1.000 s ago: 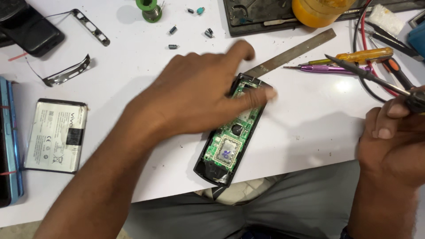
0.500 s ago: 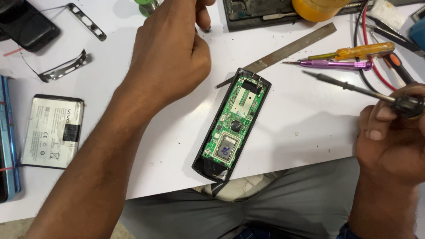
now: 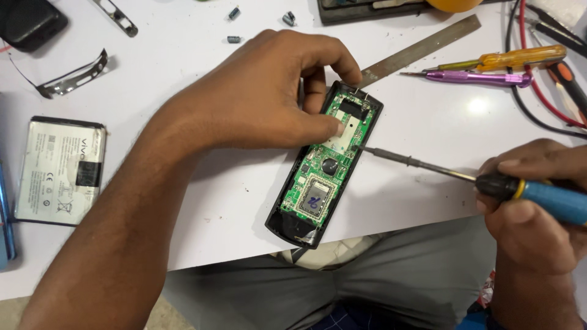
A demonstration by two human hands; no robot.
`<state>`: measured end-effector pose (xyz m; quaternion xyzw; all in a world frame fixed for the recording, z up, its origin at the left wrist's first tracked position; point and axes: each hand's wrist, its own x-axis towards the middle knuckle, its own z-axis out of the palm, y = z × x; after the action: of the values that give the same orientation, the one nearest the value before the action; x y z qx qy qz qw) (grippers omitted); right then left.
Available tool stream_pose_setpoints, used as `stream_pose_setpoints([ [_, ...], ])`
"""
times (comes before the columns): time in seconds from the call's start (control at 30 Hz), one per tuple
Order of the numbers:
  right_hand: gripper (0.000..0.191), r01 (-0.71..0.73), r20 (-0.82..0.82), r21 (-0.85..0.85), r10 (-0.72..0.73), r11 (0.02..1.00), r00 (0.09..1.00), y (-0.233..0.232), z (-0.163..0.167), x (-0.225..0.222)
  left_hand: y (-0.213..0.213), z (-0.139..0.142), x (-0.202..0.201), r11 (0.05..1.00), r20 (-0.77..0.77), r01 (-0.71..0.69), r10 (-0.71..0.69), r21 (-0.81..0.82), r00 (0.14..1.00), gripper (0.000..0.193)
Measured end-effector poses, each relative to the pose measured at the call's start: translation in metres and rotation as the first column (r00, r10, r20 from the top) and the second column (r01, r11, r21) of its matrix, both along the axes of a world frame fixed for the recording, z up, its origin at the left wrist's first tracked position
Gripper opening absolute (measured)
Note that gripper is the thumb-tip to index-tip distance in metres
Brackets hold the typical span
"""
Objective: The person holds an opened phone mainboard on a workbench and solders components on it with a soldering iron, steadying the board with the other hand. They briefly brush the board with a toothbrush, then feed solder wire from a spool while continuing to solder points on the board.
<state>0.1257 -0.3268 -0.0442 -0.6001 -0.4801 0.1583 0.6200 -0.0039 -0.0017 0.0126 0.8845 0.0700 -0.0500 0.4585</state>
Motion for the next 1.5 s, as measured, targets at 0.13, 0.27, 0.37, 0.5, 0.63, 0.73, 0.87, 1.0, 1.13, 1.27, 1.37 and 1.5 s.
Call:
stream_pose_setpoints([
  [0.13, 0.033, 0.266, 0.124, -0.196, -0.245, 0.944, 0.962, -0.008, 0.004, -0.017, -0.002, 0.003, 0.001, 0.999, -0.047, 0.020, -0.018, 0.044, 0.999, 0.045],
  [0.27, 0.032, 0.131, 0.040, -0.093, -0.128, 0.987, 0.991, -0.019, -0.007, -0.005, -0.003, 0.005, 0.002, 0.998, -0.087, 0.005, 0.001, 0.070, 0.996, 0.043],
  [0.37, 0.034, 0.145, 0.018, -0.099, -0.144, 0.985, 0.989, -0.027, -0.013, -0.004, -0.005, 0.006, 0.003, 0.996, -0.112, -0.009, 0.019, 0.086, 0.994, 0.044],
  [0.5, 0.034, 0.125, 0.024, -0.116, -0.123, 0.985, 0.992, -0.027, -0.010, -0.002, -0.006, 0.006, 0.003, 0.994, -0.121, -0.018, 0.031, 0.106, 0.992, 0.045],
  [0.63, 0.033, 0.119, 0.048, -0.148, -0.113, 0.982, 0.992, -0.028, -0.008, -0.003, -0.005, 0.004, 0.002, 0.993, -0.087, -0.016, 0.026, 0.113, 0.996, 0.046],
  [0.73, 0.033, 0.121, 0.040, -0.137, -0.117, 0.983, 0.992, -0.030, -0.011, -0.001, -0.004, 0.003, 0.000, 0.994, -0.036, -0.003, 0.007, 0.108, 0.999, 0.045],
  [0.87, 0.031, 0.078, 0.058, -0.105, -0.072, 0.991, 0.996, -0.032, -0.014, 0.001, -0.005, 0.003, 0.001, 0.992, -0.058, -0.009, 0.017, 0.122, 0.998, 0.045],
  [1.0, 0.035, 0.044, 0.131, -0.180, -0.021, 0.983, 0.991, -0.037, -0.010, 0.008, -0.006, 0.004, 0.002, 0.991, -0.069, -0.020, 0.029, 0.132, 0.997, 0.045],
  [1.13, 0.035, 0.062, 0.162, -0.207, -0.029, 0.976, 0.986, -0.039, -0.011, 0.009, -0.007, 0.005, 0.003, 0.991, -0.092, -0.028, 0.040, 0.131, 0.995, 0.044],
  [1.27, 0.036, 0.035, 0.161, -0.205, -0.002, 0.978, 0.987, -0.040, -0.011, 0.012, -0.007, 0.005, 0.002, 0.991, -0.102, -0.031, 0.044, 0.129, 0.994, 0.044],
  [1.37, 0.037, 0.037, 0.184, -0.237, 0.007, 0.971, 0.983, -0.041, -0.010, 0.013, -0.007, 0.005, 0.002, 0.993, -0.083, -0.027, 0.037, 0.113, 0.996, 0.045],
  [1.5, 0.036, 0.075, 0.137, -0.210, -0.047, 0.975, 0.990, -0.042, -0.014, 0.011, -0.006, 0.004, 0.001, 0.995, -0.053, -0.015, 0.020, 0.104, 0.998, 0.044],
])
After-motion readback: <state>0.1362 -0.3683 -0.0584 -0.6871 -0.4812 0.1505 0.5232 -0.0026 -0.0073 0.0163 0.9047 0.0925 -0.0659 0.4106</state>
